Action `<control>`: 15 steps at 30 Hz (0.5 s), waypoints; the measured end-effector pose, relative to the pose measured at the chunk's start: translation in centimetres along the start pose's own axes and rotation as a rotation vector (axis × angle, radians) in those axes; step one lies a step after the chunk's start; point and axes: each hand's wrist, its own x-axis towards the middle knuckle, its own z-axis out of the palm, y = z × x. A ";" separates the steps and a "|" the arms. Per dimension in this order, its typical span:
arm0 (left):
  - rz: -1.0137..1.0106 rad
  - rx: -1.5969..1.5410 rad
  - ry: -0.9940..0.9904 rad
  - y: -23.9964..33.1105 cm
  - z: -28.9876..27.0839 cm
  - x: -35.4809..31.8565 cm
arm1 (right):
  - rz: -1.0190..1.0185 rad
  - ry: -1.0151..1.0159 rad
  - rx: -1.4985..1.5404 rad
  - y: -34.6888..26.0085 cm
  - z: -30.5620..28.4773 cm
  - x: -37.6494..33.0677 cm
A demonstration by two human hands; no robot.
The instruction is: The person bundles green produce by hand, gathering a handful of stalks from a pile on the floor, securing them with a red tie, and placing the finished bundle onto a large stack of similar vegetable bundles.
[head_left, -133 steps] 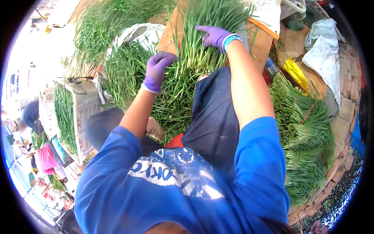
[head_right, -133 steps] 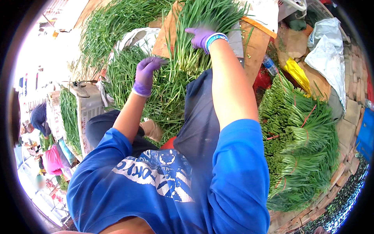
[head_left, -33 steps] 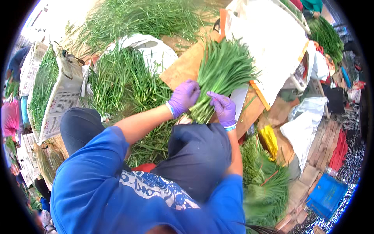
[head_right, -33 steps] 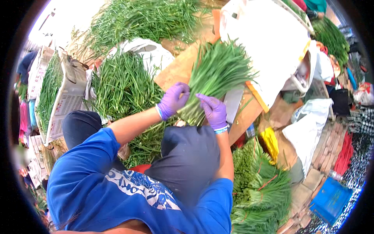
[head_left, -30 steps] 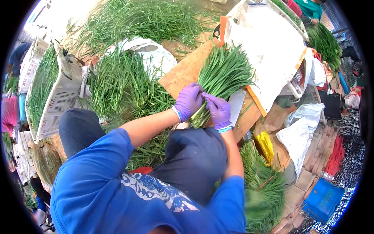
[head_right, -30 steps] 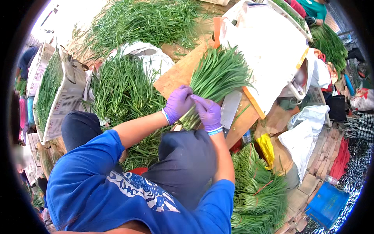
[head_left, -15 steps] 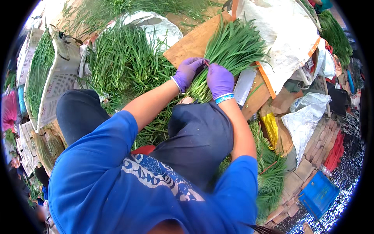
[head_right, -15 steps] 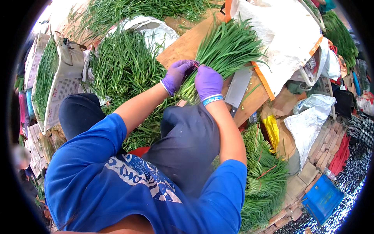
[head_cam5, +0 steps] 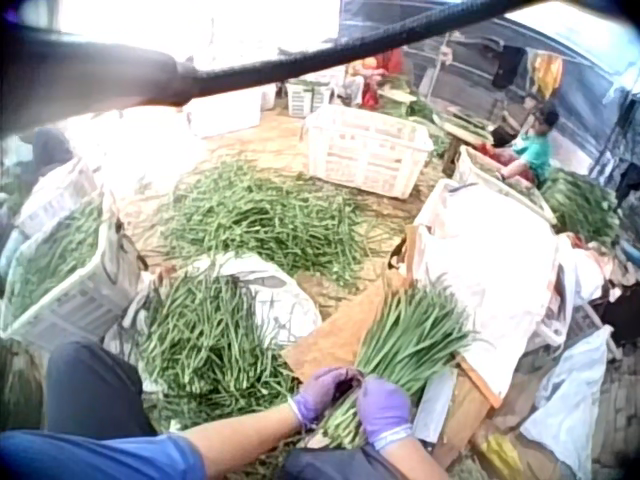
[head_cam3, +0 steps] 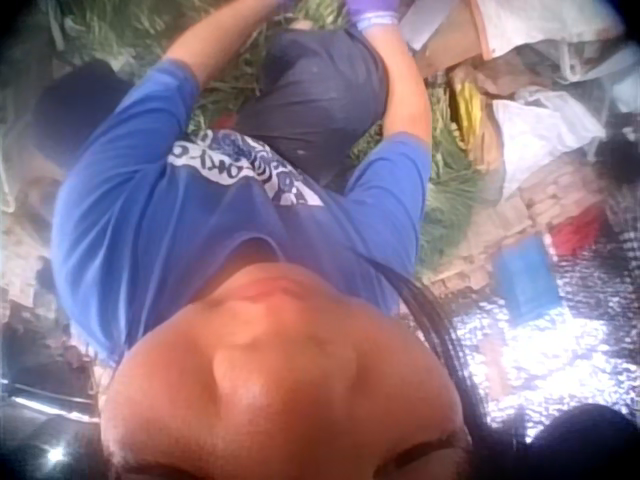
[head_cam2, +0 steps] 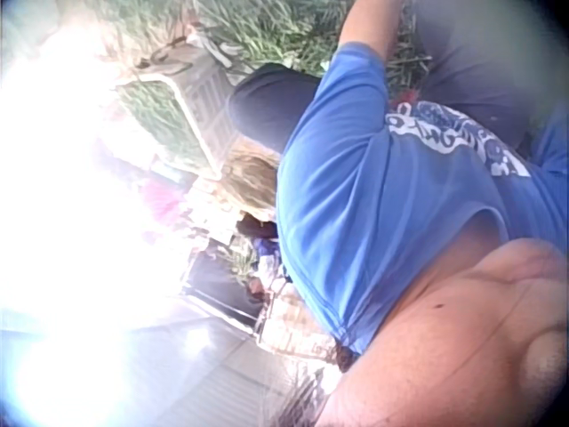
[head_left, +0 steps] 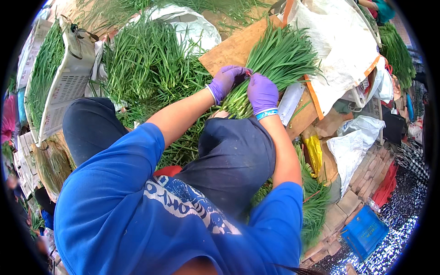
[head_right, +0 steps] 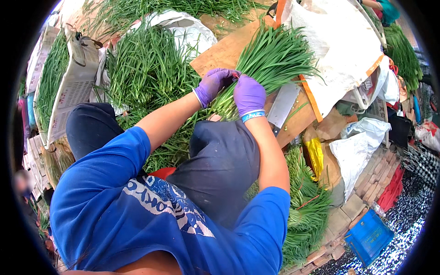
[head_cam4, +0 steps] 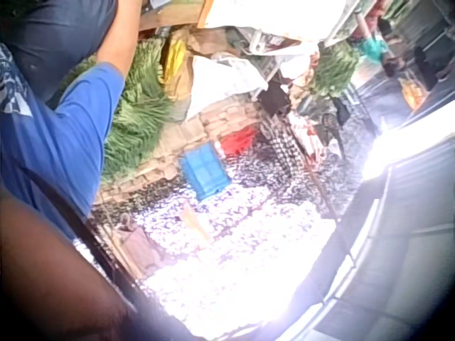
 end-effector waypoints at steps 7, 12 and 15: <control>-0.071 0.010 -0.033 -0.1 -0.8 0.9 | 0.010 0.054 0.056 -0.2 -0.5 -0.3; -0.082 0.185 -0.028 -0.1 -1.2 0.8 | 0.031 0.073 0.059 -0.1 -0.3 -0.5; 0.039 0.425 -0.057 -0.7 -1.1 0.7 | 0.036 0.079 0.051 -0.2 -0.3 -0.5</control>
